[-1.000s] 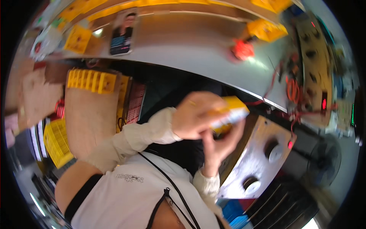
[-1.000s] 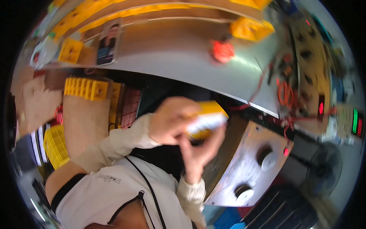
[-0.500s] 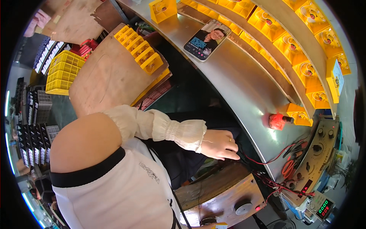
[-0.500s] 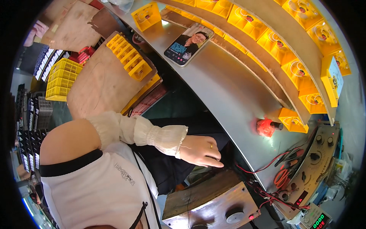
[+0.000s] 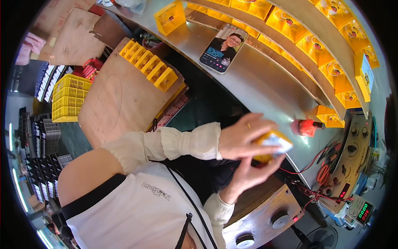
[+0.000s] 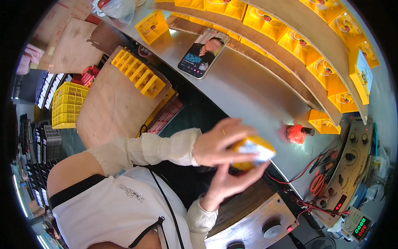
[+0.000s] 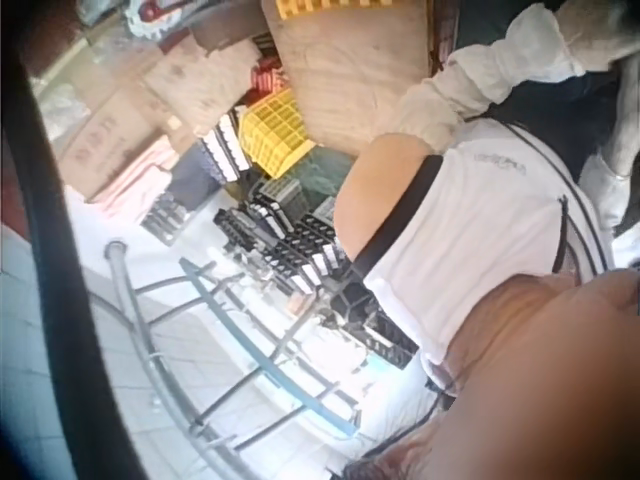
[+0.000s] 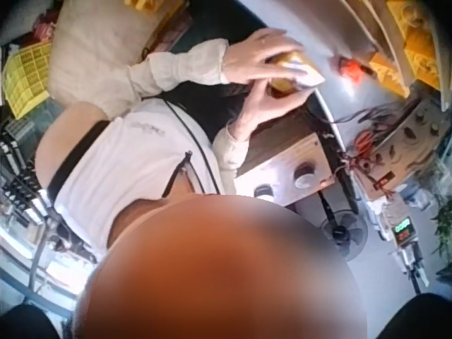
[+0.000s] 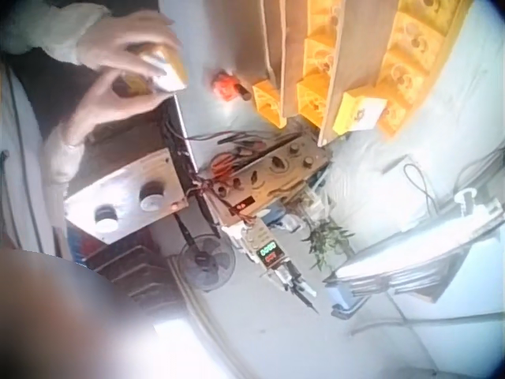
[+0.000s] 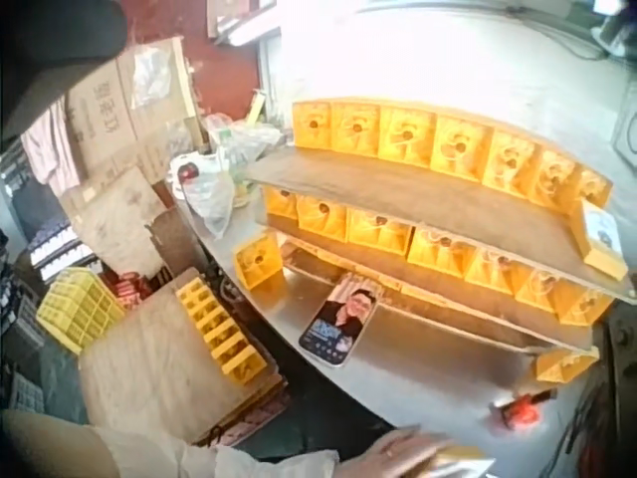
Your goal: Testing analog meters using electrical probes at a workbench and organizing them into storage bins.
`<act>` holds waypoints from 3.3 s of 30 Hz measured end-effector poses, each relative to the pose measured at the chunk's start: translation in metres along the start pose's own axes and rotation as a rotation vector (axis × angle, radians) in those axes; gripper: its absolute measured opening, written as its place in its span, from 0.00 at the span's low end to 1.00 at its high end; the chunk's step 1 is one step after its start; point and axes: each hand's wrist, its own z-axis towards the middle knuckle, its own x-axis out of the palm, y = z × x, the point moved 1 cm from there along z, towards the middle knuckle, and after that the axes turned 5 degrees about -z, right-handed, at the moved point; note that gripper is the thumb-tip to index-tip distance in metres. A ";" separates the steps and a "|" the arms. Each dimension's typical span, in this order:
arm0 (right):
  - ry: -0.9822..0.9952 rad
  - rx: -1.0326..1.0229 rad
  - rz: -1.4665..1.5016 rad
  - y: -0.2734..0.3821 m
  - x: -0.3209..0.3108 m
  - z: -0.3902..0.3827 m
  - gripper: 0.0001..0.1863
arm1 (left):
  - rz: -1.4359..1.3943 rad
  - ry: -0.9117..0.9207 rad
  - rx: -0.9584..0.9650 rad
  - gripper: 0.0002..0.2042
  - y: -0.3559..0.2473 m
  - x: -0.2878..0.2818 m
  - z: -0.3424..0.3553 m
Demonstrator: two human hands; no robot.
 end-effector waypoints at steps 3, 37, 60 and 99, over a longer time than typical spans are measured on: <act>0.109 0.112 0.191 0.025 0.015 0.010 0.42 | -0.120 0.060 -0.284 0.49 0.033 -0.022 0.002; 0.058 0.214 0.224 -0.016 -0.016 0.014 0.10 | 0.045 0.017 -0.346 0.52 0.045 -0.010 0.005; 0.124 0.107 0.163 0.007 -0.029 0.004 0.11 | -0.011 0.054 -0.309 0.48 0.031 -0.035 -0.005; 0.309 0.048 -0.148 -0.018 -0.032 -0.015 0.09 | 0.063 -1.342 -1.596 0.29 0.235 -0.322 -0.322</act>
